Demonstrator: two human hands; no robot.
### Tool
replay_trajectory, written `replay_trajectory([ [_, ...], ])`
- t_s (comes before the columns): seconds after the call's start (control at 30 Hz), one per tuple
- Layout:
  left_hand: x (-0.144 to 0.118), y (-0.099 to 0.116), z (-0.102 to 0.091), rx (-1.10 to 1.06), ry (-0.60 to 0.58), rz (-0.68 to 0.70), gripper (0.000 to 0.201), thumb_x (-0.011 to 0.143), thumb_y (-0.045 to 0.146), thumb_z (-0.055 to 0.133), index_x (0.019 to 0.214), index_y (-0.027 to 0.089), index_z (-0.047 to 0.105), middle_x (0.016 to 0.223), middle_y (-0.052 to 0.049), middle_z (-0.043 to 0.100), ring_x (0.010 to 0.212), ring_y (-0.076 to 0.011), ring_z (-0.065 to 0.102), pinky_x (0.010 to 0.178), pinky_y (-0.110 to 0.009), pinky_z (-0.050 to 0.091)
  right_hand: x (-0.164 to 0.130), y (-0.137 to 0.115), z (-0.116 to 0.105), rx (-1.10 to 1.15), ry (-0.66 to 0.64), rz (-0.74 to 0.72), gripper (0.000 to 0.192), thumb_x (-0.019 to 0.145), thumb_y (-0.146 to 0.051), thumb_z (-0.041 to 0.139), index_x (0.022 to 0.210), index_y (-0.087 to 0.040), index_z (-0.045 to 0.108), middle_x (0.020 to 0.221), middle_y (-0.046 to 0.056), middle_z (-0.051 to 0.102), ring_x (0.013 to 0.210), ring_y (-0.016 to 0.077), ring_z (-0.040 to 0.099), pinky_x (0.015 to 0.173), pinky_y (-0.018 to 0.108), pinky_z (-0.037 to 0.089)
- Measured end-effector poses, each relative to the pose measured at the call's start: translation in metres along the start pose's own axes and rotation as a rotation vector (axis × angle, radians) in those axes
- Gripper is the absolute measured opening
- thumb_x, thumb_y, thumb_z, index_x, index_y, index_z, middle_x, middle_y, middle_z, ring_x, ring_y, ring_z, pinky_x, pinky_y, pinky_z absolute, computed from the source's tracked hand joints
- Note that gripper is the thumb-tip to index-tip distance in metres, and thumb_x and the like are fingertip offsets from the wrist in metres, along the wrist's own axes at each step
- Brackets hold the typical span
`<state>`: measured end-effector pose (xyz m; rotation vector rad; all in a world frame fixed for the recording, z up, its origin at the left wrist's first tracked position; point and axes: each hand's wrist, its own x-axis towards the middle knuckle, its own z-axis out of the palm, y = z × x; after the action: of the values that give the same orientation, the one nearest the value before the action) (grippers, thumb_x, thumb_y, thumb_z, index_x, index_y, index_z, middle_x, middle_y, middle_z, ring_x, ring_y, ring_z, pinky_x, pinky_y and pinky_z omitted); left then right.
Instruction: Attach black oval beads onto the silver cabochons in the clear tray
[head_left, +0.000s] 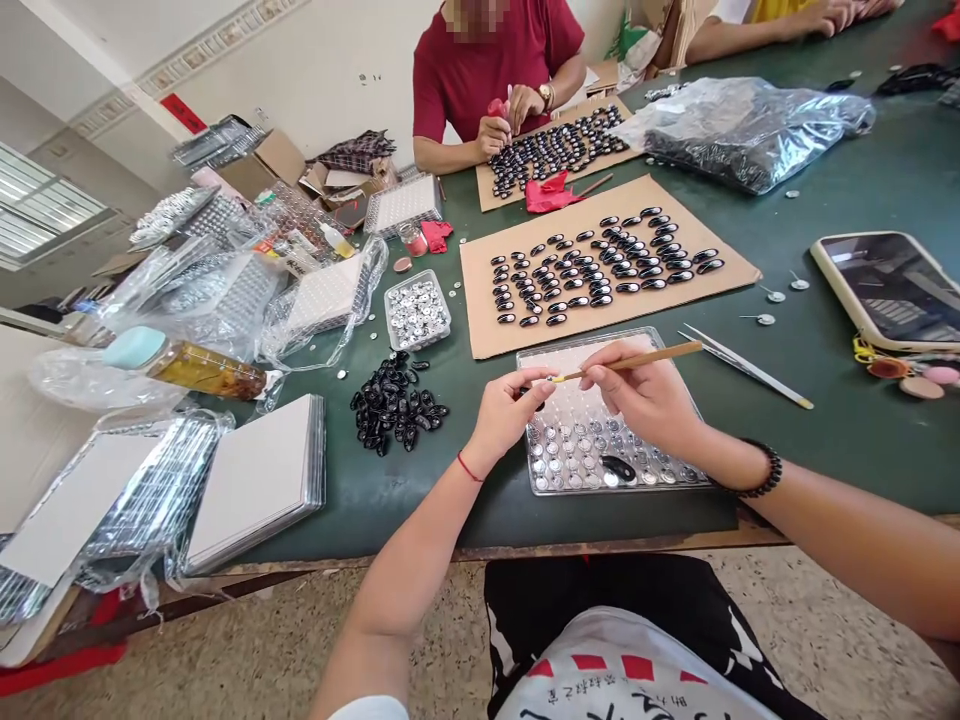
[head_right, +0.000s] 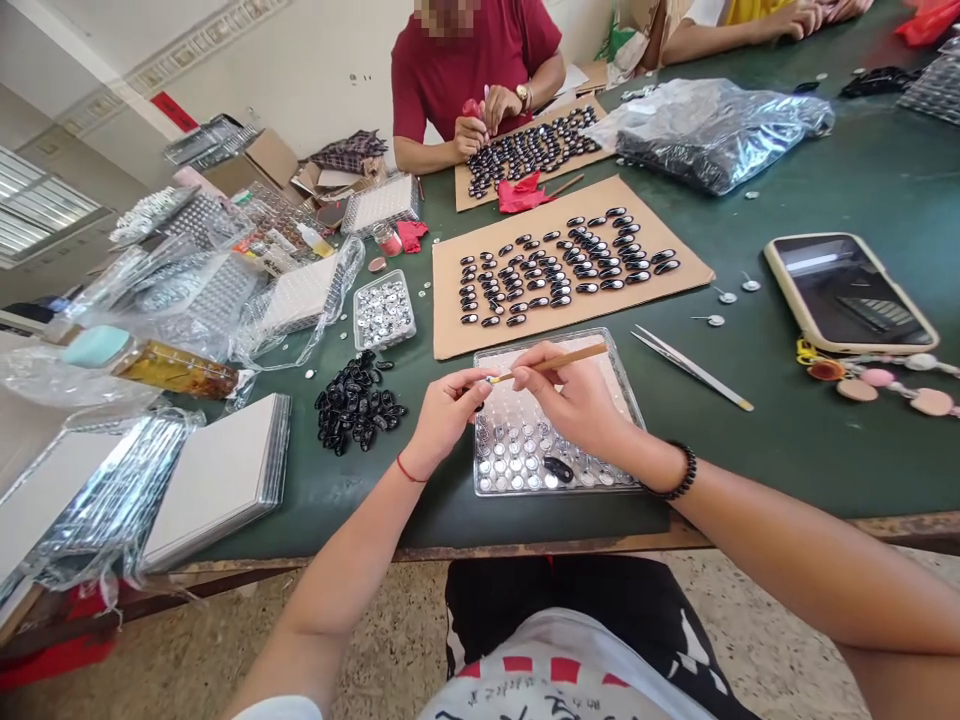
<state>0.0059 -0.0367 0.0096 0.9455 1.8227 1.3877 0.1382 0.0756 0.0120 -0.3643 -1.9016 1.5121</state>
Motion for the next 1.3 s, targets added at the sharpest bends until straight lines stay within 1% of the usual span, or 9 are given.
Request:
replay_trajectory([
  [0.07,0.007,0.005,-0.014,0.082,0.102,0.079,0.028,0.069,0.037,0.061,0.087,0.017,0.069,0.055,0.001,0.052,0.045,-0.0060,0.037,0.044,-0.019,0.031,0.000,-0.003,-0.002,0.038,0.049,0.000,0.014,0.083,-0.034,0.049,0.080,-0.020,0.053,0.067,0.000,0.056,0.043,0.0064,0.043,0.039,0.022,0.034],
  [0.2,0.034,0.011,-0.063,0.160,0.560,0.250,0.032,0.070,0.038,0.060,0.095,0.017,0.066,0.054,0.003,0.050,0.045,-0.0064,0.036,0.047,-0.019,0.031,0.001,-0.010,-0.009,0.082,0.106,0.025,0.014,0.083,-0.035,0.049,0.080,-0.021,0.052,0.065,-0.001,0.055,0.038,0.0065,0.042,0.037,0.024,0.034],
  [0.3,0.040,0.006,-0.083,0.211,0.670,0.226,0.040,0.071,0.039,0.059,0.105,0.017,0.061,0.049,0.005,0.047,0.044,-0.0067,0.037,0.047,-0.019,0.031,0.001,-0.009,-0.010,0.081,0.083,0.043,0.014,0.082,-0.036,0.050,0.081,-0.022,0.053,0.066,0.000,0.056,0.038,0.0073,0.042,0.036,0.025,0.033],
  [0.37,0.034,0.000,-0.074,0.253,0.592,0.214,0.036,0.069,0.038,0.060,0.099,0.017,0.063,0.052,0.004,0.050,0.045,-0.0072,0.040,0.049,-0.019,0.032,0.000,-0.006,-0.008,0.076,0.051,0.049,0.014,0.082,-0.037,0.050,0.081,-0.023,0.052,0.065,0.000,0.056,0.038,0.0074,0.041,0.036,0.025,0.033],
  [0.5,0.014,-0.006,-0.027,0.278,0.299,0.182,0.023,0.065,0.038,0.064,0.061,0.016,0.063,0.052,0.001,0.053,0.047,-0.0080,0.041,0.048,-0.020,0.032,-0.003,-0.001,-0.003,0.013,0.038,0.001,0.015,0.083,-0.036,0.048,0.081,-0.022,0.051,0.067,0.001,0.055,0.044,0.0087,0.043,0.039,0.024,0.034],
  [0.6,0.006,-0.004,-0.007,0.234,0.139,0.126,0.022,0.061,0.037,0.067,0.061,0.016,0.063,0.054,0.001,0.055,0.047,-0.0080,0.041,0.046,-0.020,0.032,-0.003,-0.001,-0.001,-0.134,0.016,-0.069,0.012,0.084,-0.033,0.046,0.082,-0.021,0.051,0.069,0.002,0.055,0.053,0.0110,0.047,0.046,0.025,0.037],
  [0.87,0.010,-0.007,-0.010,0.270,-0.006,0.050,0.033,0.065,0.035,0.064,0.093,0.017,0.067,0.056,0.000,0.056,0.045,-0.0074,0.040,0.045,-0.020,0.034,-0.005,0.002,-0.002,-0.483,-0.176,-0.261,0.015,0.087,-0.027,0.040,0.091,-0.021,0.053,0.078,0.004,0.061,0.064,0.0139,0.054,0.057,0.027,0.040],
  [1.03,0.008,-0.008,-0.009,0.369,-0.008,0.131,0.033,0.068,0.038,0.061,0.095,0.019,0.067,0.056,0.001,0.057,0.046,-0.0076,0.040,0.047,-0.021,0.035,-0.006,0.006,-0.001,-0.518,-0.181,-0.278,0.017,0.087,-0.027,0.037,0.092,-0.019,0.052,0.082,0.005,0.062,0.071,0.0154,0.056,0.062,0.027,0.041],
  [1.3,0.007,-0.009,-0.008,0.369,-0.065,0.128,0.035,0.069,0.040,0.060,0.097,0.020,0.067,0.051,0.002,0.052,0.046,-0.0082,0.043,0.048,-0.021,0.035,-0.007,0.010,0.002,-0.526,-0.148,-0.296,0.016,0.088,-0.026,0.039,0.092,-0.019,0.052,0.082,0.005,0.063,0.067,0.0139,0.057,0.059,0.025,0.042],
])
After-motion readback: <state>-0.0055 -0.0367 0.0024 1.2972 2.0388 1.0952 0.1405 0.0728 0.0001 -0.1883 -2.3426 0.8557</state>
